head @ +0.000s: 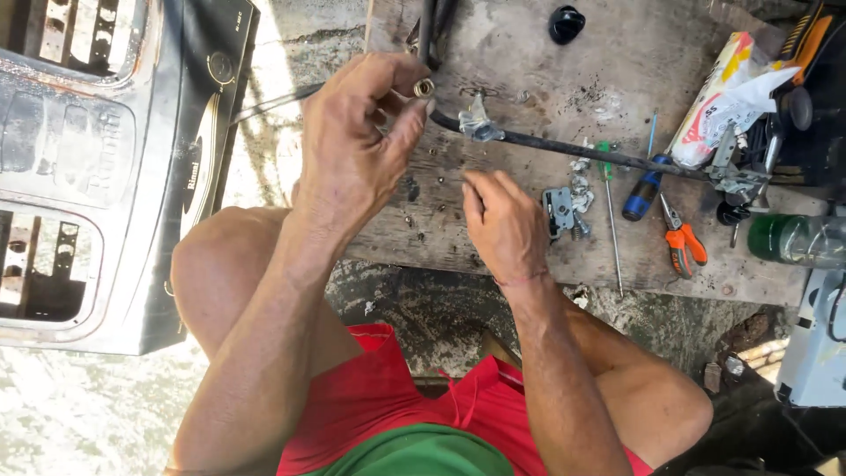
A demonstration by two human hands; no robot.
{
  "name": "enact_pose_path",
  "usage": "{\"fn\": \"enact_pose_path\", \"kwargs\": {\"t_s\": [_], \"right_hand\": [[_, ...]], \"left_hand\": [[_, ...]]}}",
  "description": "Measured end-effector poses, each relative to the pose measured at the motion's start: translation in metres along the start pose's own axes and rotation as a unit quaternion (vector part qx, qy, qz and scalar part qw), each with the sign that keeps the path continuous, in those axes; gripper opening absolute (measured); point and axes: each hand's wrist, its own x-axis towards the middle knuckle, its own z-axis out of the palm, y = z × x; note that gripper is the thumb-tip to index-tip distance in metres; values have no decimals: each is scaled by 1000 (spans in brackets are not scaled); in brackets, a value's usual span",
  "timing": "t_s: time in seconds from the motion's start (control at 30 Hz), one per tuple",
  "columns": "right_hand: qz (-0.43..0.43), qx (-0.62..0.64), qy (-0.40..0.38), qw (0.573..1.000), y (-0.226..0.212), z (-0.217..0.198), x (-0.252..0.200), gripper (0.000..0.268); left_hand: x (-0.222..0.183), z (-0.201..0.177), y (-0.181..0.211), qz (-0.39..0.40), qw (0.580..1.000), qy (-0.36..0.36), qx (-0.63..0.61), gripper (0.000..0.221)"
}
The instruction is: Disassembling and cleaning small mechanical components of a gas stove using tools and water.
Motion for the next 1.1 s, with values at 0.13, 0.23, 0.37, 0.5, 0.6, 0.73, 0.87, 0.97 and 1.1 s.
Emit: {"fn": "enact_pose_path", "kwargs": {"t_s": [0.13, 0.23, 0.37, 0.5, 0.6, 0.73, 0.87, 0.97, 1.1], "right_hand": [[12, 15, 10, 1000, -9, 3, 17, 19], [8, 2, 5, 1000, -11, 14, 21, 18], [9, -37, 24, 999, -16, 36, 28, 21], [10, -68, 39, 997, -18, 47, 29, 24], [24, -67, 42, 997, -21, 46, 30, 17], [9, -72, 48, 996, -20, 45, 26, 18], [-20, 55, 89, 994, -29, 16, 10, 17], [10, 181, 118, 976, -42, -21, -9, 17], [26, 177, 160, 971, -48, -55, -21, 17]], "left_hand": [[0, -6, -7, -15, 1000, -2, -2, 15], [-1, -8, -16, -29, 999, 4, -17, 17], [-3, -11, -29, -20, 1000, 11, 12, 23], [-12, -4, -45, 27, 999, 12, -21, 19], [-16, -8, -32, 14, 1000, -11, -12, 22], [-17, -13, -20, 11, 999, -3, -40, 28], [-18, -8, -12, -4, 997, -9, -76, 24], [-20, -6, 1, -2, 996, -34, -78, 27], [-27, 12, 11, 19, 993, -94, -63, 24]]}}
